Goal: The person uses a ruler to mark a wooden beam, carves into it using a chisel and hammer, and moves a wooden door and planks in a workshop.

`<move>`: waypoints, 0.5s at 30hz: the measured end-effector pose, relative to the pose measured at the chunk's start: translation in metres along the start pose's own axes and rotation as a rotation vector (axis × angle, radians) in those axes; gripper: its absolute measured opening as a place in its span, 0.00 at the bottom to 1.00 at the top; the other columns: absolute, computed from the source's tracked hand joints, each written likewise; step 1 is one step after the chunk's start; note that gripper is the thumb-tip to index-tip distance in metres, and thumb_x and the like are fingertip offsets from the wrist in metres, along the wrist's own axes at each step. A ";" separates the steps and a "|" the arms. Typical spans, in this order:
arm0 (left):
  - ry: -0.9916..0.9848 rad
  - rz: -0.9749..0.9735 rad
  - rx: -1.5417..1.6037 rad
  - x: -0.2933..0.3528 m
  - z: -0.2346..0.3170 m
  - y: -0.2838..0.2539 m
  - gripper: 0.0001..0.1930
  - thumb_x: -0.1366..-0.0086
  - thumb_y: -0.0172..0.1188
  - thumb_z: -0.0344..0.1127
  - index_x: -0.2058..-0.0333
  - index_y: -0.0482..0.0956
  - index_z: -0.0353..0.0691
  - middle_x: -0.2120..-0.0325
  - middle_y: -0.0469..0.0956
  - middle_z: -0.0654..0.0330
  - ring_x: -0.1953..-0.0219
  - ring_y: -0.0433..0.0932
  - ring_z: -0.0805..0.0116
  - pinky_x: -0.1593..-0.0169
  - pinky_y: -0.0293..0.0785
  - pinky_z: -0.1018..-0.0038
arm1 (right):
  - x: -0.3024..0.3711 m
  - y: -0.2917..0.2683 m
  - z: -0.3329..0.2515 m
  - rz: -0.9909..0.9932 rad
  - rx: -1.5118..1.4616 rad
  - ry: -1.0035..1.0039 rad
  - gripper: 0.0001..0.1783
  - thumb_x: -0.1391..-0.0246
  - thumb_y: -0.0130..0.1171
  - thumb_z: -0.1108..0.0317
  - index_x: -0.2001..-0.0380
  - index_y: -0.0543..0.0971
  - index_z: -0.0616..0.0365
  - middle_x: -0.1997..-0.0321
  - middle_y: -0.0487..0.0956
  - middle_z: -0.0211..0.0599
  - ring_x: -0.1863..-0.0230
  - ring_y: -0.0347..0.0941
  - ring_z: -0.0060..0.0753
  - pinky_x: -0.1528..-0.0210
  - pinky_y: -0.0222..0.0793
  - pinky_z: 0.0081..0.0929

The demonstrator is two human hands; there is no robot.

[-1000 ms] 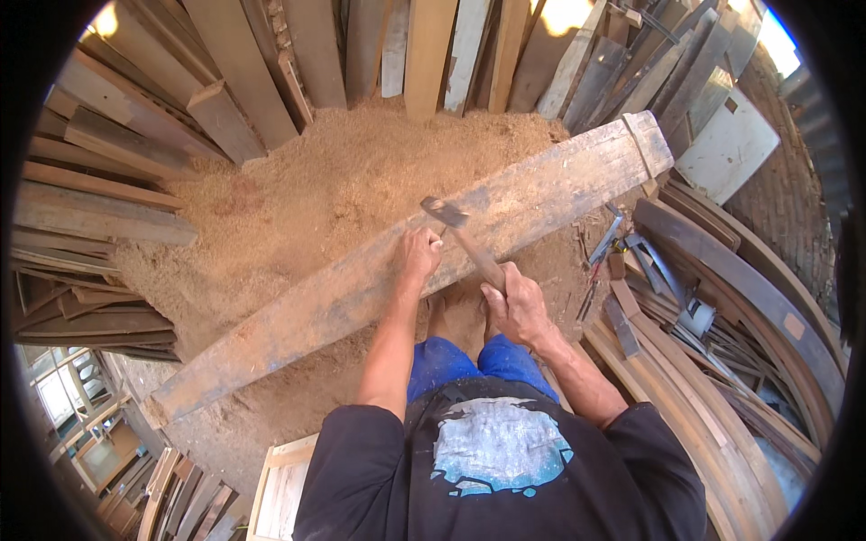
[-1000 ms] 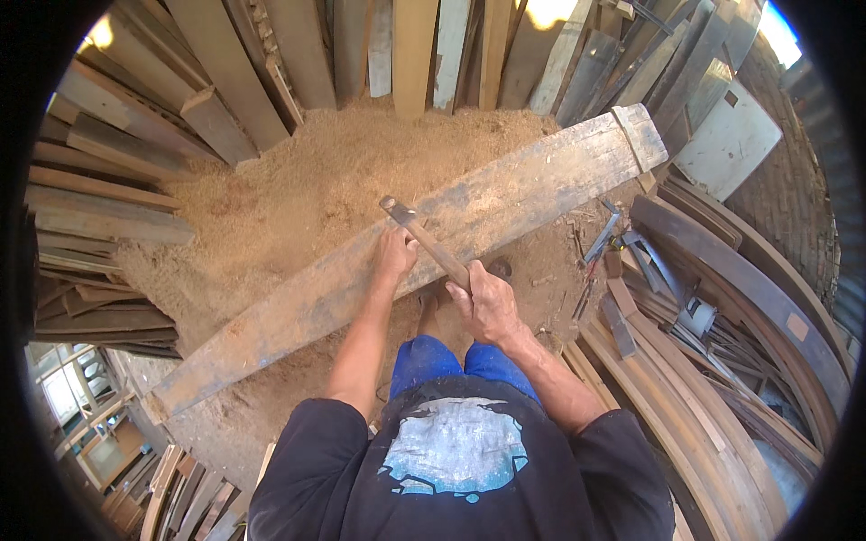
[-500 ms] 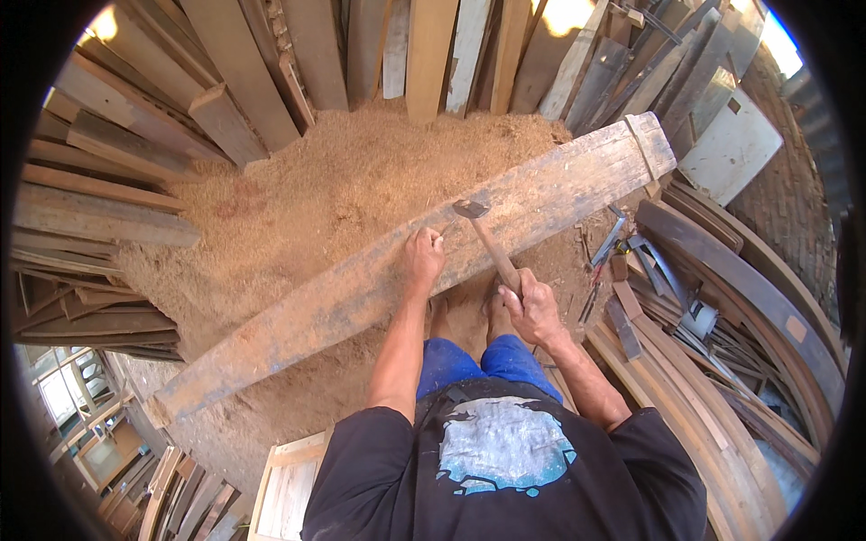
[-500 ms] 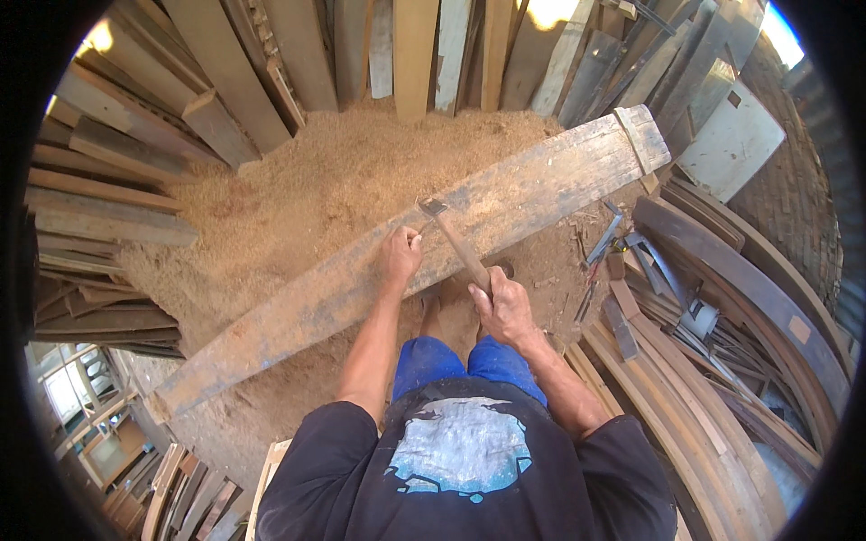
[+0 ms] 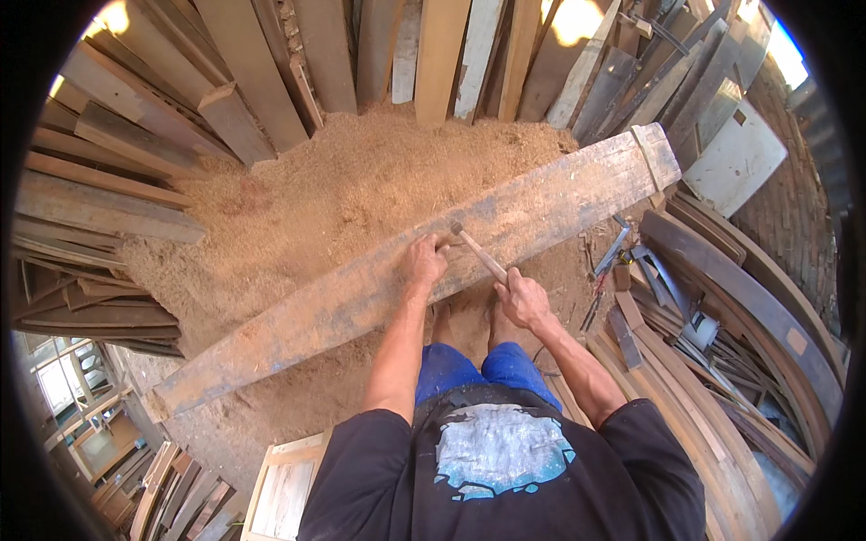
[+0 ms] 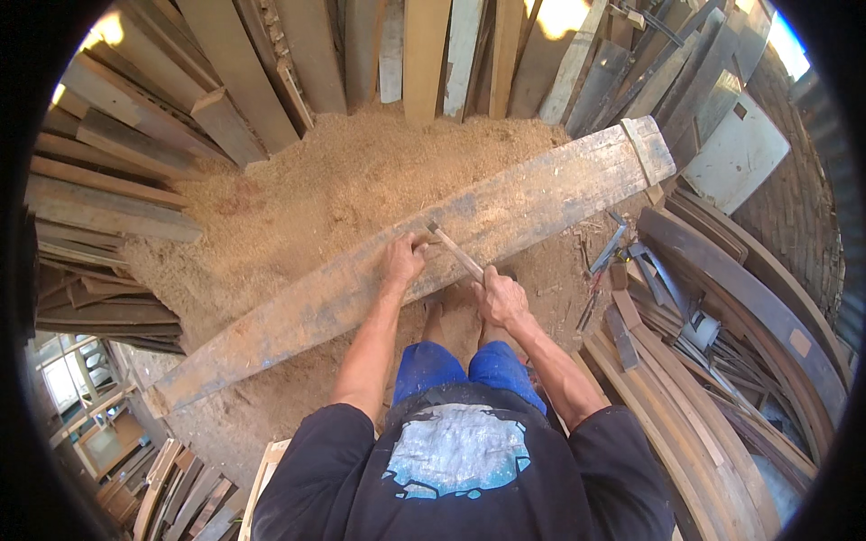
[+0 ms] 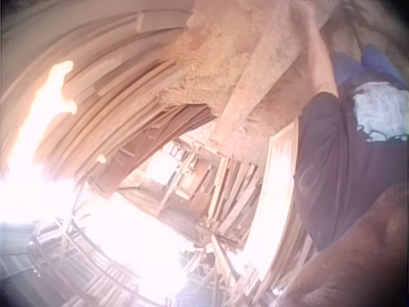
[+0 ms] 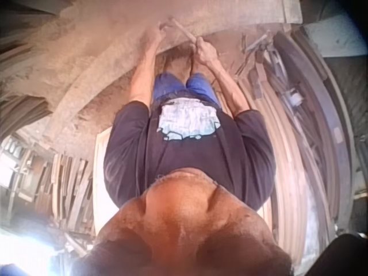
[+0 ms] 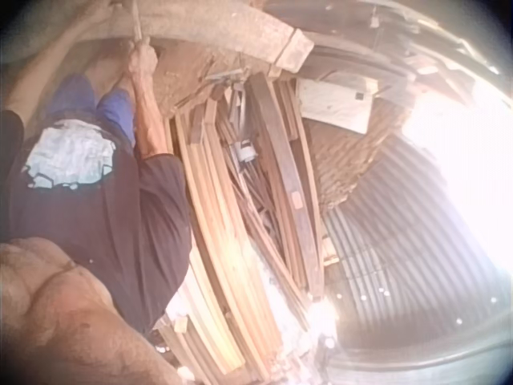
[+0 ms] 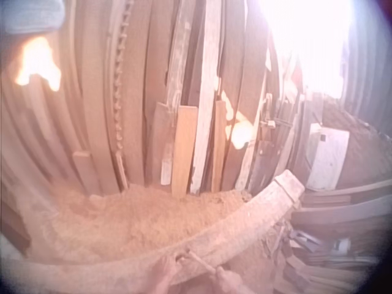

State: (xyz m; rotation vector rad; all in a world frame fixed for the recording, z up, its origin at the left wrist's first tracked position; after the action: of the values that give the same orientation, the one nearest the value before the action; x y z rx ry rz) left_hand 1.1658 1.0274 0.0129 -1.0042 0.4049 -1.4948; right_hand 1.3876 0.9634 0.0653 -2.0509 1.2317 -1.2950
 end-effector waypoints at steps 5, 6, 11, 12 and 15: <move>0.186 0.217 -0.051 0.019 -0.002 0.000 0.06 0.42 0.64 0.34 0.66 0.80 0.43 0.62 0.76 0.56 0.56 0.74 0.52 0.55 0.73 0.58 | 0.030 -0.066 -0.072 0.199 -0.237 -0.241 0.16 0.42 0.60 0.61 0.65 0.68 0.62 0.75 0.76 0.57 0.69 0.75 0.66 0.69 0.69 0.53; 0.192 0.207 -0.044 0.020 0.004 0.000 0.06 0.42 0.64 0.34 0.66 0.80 0.43 0.62 0.76 0.56 0.56 0.74 0.52 0.55 0.73 0.58 | 0.036 -0.078 -0.074 0.250 -0.338 -0.271 0.16 0.42 0.60 0.61 0.64 0.68 0.62 0.76 0.76 0.55 0.70 0.75 0.65 0.69 0.68 0.52; 0.367 0.139 -0.195 0.010 0.032 -0.011 0.05 0.43 0.63 0.33 0.69 0.78 0.41 0.65 0.73 0.56 0.56 0.72 0.52 0.54 0.72 0.58 | 0.040 -0.101 -0.065 0.249 -0.585 -0.192 0.17 0.39 0.58 0.59 0.63 0.70 0.63 0.77 0.73 0.53 0.72 0.74 0.61 0.70 0.67 0.47; 0.368 0.144 -0.196 0.008 0.029 -0.010 0.05 0.43 0.63 0.33 0.69 0.78 0.41 0.65 0.73 0.56 0.56 0.72 0.52 0.54 0.72 0.58 | 0.038 -0.100 -0.061 0.253 -0.542 -0.178 0.17 0.38 0.56 0.58 0.62 0.70 0.63 0.77 0.73 0.53 0.72 0.74 0.60 0.69 0.67 0.46; 0.439 0.176 -0.222 0.005 0.033 -0.011 0.05 0.42 0.63 0.33 0.68 0.78 0.41 0.63 0.73 0.55 0.55 0.72 0.52 0.54 0.72 0.58 | 0.035 -0.093 -0.047 0.234 -0.491 -0.138 0.18 0.36 0.54 0.56 0.62 0.71 0.64 0.77 0.73 0.54 0.71 0.74 0.60 0.68 0.68 0.46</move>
State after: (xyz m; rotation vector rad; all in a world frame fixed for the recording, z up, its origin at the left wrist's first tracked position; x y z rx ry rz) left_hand 1.1848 1.0345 0.0416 -0.7798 0.9652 -1.5270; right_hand 1.3953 0.9867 0.1727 -2.1794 1.7939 -0.7823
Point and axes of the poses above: each hand's wrist, its own x-axis away from the middle knuckle, its own y-axis out of the palm, z = x × y, the point moved 10 cm from there along -x, towards the middle knuckle
